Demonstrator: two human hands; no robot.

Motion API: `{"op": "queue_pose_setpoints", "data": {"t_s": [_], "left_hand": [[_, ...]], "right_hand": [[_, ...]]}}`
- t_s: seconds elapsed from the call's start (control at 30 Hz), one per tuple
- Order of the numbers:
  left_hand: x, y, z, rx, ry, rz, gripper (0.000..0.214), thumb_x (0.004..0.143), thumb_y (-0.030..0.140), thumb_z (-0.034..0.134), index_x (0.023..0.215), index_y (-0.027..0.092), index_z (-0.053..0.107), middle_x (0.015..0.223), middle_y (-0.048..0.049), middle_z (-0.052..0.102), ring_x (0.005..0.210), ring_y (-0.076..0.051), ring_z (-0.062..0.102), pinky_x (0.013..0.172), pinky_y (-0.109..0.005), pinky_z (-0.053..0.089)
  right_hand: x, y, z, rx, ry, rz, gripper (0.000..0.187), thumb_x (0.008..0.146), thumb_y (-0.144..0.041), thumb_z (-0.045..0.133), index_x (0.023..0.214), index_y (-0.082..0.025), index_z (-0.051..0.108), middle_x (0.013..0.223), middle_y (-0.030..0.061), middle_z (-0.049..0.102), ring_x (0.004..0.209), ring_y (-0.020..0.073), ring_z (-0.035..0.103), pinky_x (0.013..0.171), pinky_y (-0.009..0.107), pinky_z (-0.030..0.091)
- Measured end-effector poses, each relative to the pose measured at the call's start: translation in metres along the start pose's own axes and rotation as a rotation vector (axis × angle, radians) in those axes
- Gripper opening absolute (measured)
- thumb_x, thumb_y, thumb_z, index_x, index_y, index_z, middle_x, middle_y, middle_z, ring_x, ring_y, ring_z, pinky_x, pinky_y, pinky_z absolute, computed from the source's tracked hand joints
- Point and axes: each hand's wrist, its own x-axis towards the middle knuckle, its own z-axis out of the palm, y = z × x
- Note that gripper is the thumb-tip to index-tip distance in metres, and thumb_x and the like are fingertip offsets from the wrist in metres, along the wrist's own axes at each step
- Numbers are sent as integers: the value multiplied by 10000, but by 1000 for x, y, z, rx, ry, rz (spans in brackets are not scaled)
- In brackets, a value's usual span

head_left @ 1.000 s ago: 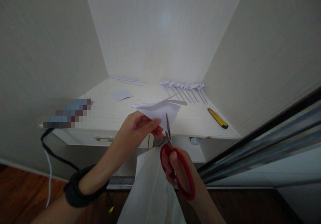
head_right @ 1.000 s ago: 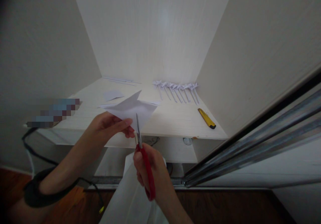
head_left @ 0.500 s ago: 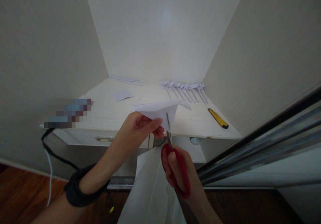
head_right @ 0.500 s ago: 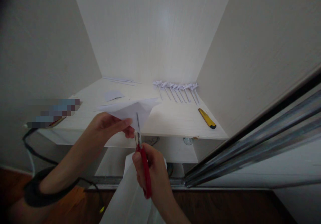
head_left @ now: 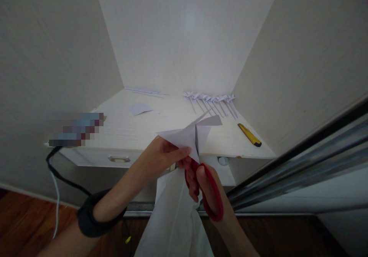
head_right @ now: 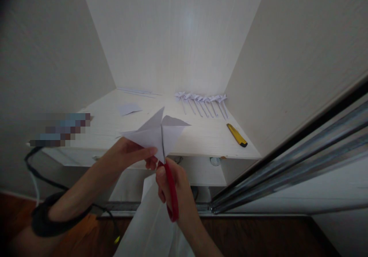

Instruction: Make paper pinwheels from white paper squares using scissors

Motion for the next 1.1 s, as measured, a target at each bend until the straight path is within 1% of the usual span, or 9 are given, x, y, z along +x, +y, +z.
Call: {"op": "queue_pose_setpoints", "data": {"t_s": [0.2,0.33,0.43,0.53,0.73,0.9,0.97,1.03,1.1], "left_hand": [[3,-3,0,8,17,2,173,681,253,694,533,185,635,529,-24,644,505,-170,573,525,-292,462],[1,-1,0,30,30,-6,163,679,236,683,542,172,623,526,-12,627,499,-146,556,520,-265,452],[-1,0,0,54,52,-24,138,673,239,678,575,163,616,524,5,615,503,-133,553,518,-244,443],[-2,0,-1,56,46,-36,152,677,254,668,576,160,605,528,11,615,508,-127,554,524,-235,440],[-2,0,-2,55,19,-46,182,699,267,659,558,164,608,533,9,622,519,-122,563,551,-229,449],[-1,1,-2,66,16,-38,199,704,303,654,560,170,618,518,2,616,503,-135,561,520,-238,452],[0,0,-3,94,83,15,239,743,342,630,572,175,623,532,-3,625,533,-146,579,556,-246,474],[2,-1,-4,131,212,78,242,763,361,632,605,178,632,566,2,636,556,-141,581,563,-236,473],[5,-2,-4,136,346,108,205,751,344,665,636,177,635,584,15,636,543,-128,565,525,-217,455]], "right_hand": [[-1,1,1,7,-17,47,583,791,-739,431,890,-176,543,497,-96,283,362,49,254,321,179,228],[-1,-1,0,14,8,58,556,770,-742,467,795,-188,509,495,-92,291,369,42,255,308,159,221],[-2,-1,-1,7,16,84,534,778,-722,483,741,-189,479,501,-93,302,358,26,258,307,144,234],[-3,1,-3,-10,21,105,525,785,-708,491,729,-186,470,509,-92,324,346,14,262,304,136,239],[-5,3,-6,-37,7,98,527,783,-704,499,699,-186,450,490,-97,323,330,9,253,299,137,224],[-4,2,-7,-81,27,99,544,764,-721,502,666,-190,439,478,-92,335,319,15,270,297,149,214],[-3,2,-7,-106,33,112,556,746,-738,502,654,-196,424,482,-89,341,319,18,272,298,158,207],[-3,3,-7,-119,34,120,561,729,-746,513,649,-200,412,493,-89,338,325,18,263,303,164,201],[-4,8,-6,-118,33,127,561,722,-746,522,654,-200,411,515,-88,340,338,15,254,311,167,198]]}}
